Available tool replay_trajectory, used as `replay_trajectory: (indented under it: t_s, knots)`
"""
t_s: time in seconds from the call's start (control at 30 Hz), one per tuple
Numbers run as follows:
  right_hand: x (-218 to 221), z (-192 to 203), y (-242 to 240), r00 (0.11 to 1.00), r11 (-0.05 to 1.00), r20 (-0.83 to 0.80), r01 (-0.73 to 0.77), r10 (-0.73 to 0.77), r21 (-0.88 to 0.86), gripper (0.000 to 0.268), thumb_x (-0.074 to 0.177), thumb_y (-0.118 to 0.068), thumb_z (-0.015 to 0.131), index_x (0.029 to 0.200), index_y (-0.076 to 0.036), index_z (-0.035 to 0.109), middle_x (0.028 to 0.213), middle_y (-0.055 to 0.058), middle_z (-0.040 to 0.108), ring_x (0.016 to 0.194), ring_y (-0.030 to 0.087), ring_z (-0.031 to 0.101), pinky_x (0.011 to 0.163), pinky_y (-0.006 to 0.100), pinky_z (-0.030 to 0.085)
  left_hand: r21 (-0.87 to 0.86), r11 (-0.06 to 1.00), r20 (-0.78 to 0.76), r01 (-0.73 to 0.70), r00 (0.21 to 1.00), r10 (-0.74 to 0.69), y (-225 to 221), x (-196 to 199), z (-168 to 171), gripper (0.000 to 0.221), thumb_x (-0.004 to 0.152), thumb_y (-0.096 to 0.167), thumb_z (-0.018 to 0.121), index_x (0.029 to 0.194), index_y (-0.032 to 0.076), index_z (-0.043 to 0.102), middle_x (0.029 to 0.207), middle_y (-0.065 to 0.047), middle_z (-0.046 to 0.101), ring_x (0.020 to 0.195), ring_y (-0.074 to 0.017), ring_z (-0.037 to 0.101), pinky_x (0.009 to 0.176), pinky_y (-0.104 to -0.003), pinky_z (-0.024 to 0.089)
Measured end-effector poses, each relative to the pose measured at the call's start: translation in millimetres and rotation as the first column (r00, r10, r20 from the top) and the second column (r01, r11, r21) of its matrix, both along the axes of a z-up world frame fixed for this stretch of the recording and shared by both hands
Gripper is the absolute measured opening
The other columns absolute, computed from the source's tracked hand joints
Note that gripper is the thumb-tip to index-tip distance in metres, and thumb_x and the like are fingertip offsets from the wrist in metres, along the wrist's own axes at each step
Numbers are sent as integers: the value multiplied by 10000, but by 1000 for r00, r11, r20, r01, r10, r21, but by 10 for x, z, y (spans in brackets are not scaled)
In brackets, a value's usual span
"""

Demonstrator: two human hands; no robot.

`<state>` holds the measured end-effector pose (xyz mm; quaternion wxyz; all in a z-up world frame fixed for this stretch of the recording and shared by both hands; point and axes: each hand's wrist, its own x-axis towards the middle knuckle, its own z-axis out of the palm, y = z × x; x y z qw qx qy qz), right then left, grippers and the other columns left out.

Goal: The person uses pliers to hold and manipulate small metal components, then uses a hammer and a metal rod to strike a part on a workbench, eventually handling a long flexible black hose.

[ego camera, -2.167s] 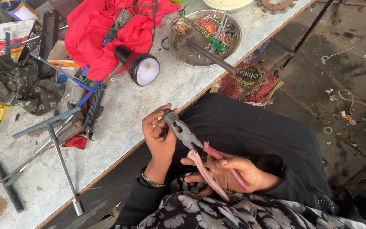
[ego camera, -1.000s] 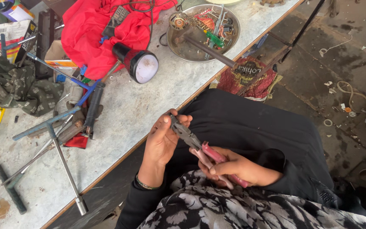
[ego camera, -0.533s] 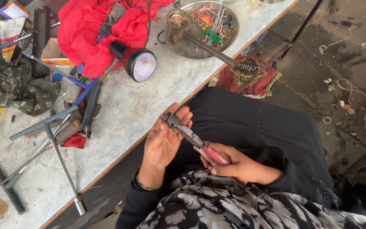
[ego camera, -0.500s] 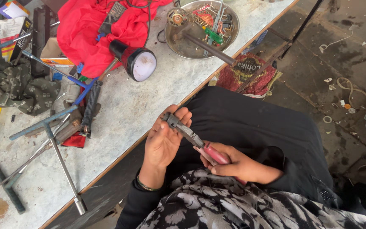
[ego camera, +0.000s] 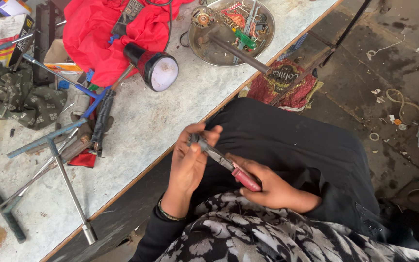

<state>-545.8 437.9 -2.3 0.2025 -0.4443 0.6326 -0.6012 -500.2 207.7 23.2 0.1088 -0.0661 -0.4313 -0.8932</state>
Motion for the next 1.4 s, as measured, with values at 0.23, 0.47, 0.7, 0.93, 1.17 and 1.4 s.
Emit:
replay_trajectory:
  t_s: [0.23,0.47,0.7,0.93,1.17,1.4]
  knots:
    - [-14,3,34,992,980,-88,102,-88,170,864,774,-12,710,1569,-46,373,1075,126,599,956,261,619,845,362,529,-90,986,8,-138,990,139,108,30,-42,375,1035,215,699,1319,2,578,1221,-178,711,1234,-312,642,1095,-439,498]
    - [-14,102,54,983,977,-57,178,-172,114,829,790,27,660,1564,-61,375,1207,122,612,1020,227,672,934,336,518,116,925,232,-362,916,329,-263,2,-85,285,1045,228,670,1255,55,584,1215,-126,682,1244,-309,637,1084,-448,508]
    - [-41,-130,97,948,994,316,-77,47,83,861,818,49,662,1602,-1,310,1122,49,571,1001,134,556,930,263,477,348,925,226,-152,971,75,-73,37,66,315,965,200,614,1258,94,562,1236,-153,669,1223,-282,655,1025,-395,536]
    - [-75,-165,138,854,982,497,-186,151,21,863,831,73,649,1606,16,273,1093,41,530,910,109,500,845,258,471,87,993,273,-83,960,56,-90,47,-173,171,1025,122,683,1161,20,676,922,-30,630,794,-110,591,682,-260,486]
    - [-121,-145,120,871,975,452,-223,194,11,765,857,61,654,1565,42,366,1151,76,558,890,128,502,829,279,469,-293,939,282,-180,922,265,-130,-28,-18,167,942,136,740,1031,-4,755,844,-31,685,688,-85,599,584,-238,460]
    - [-158,-14,155,831,974,514,-222,213,-45,788,913,30,582,1605,-21,210,1614,170,368,1285,269,553,1048,407,495,-446,883,271,-144,919,287,-124,-346,37,180,921,156,760,1004,-4,763,830,-38,703,677,-80,614,570,-222,459]
